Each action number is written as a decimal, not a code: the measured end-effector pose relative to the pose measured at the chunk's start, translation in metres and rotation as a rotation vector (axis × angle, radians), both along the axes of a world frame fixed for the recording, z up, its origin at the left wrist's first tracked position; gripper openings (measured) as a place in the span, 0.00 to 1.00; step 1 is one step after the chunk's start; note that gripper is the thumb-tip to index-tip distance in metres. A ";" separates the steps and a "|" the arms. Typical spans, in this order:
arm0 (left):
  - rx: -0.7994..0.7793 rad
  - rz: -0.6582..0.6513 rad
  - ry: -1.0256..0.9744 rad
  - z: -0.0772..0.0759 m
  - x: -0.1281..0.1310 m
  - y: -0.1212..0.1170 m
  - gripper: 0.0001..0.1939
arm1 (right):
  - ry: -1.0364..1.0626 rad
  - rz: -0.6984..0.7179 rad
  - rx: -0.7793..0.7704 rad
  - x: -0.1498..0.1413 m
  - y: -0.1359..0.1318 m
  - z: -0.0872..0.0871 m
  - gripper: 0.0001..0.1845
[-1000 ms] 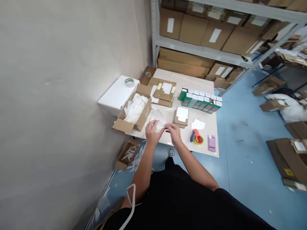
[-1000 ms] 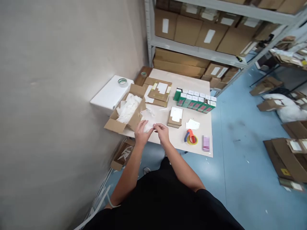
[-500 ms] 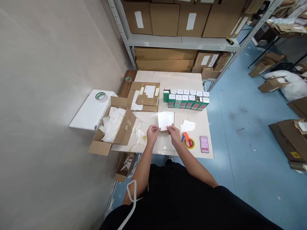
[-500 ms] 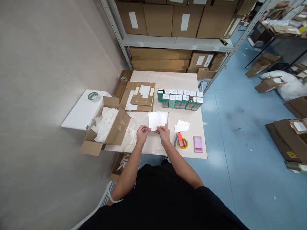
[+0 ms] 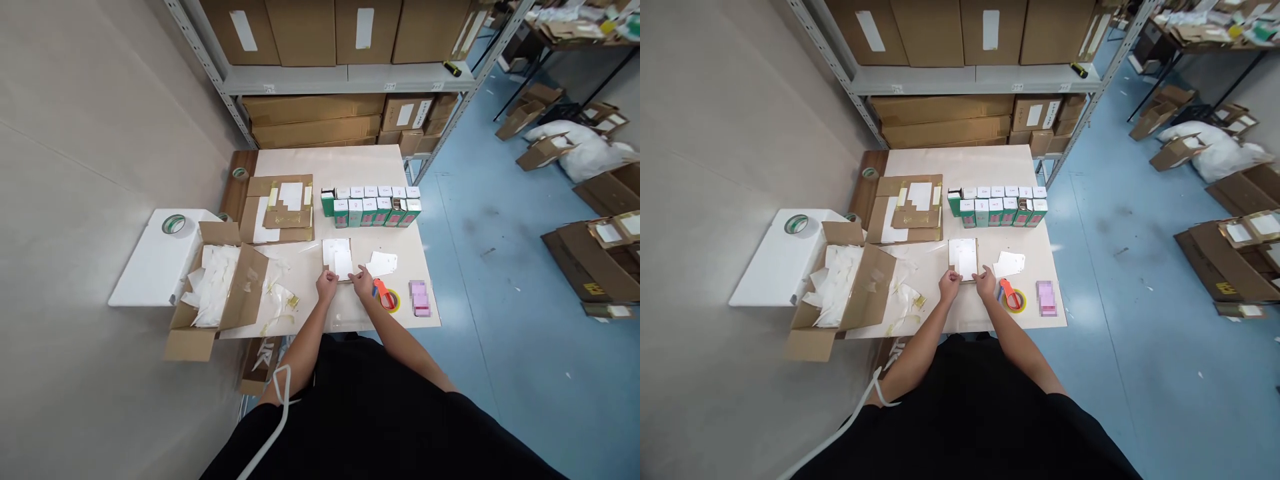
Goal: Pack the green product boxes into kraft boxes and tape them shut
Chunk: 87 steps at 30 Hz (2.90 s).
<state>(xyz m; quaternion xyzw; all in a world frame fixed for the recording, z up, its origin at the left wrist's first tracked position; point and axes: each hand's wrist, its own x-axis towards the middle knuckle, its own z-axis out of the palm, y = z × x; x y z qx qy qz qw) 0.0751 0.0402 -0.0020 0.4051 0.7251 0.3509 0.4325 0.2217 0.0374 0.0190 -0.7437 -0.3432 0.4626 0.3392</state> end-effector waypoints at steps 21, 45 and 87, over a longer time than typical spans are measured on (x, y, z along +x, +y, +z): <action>-0.145 -0.072 0.129 -0.041 0.000 0.012 0.04 | -0.176 0.052 -0.107 -0.007 0.012 -0.046 0.14; -0.334 -0.247 0.323 -0.030 -0.007 0.029 0.07 | -0.352 0.189 -0.265 -0.005 0.016 -0.062 0.09; -0.147 -0.659 0.096 -0.049 -0.115 0.053 0.52 | -0.189 0.373 0.168 -0.080 -0.013 -0.083 0.30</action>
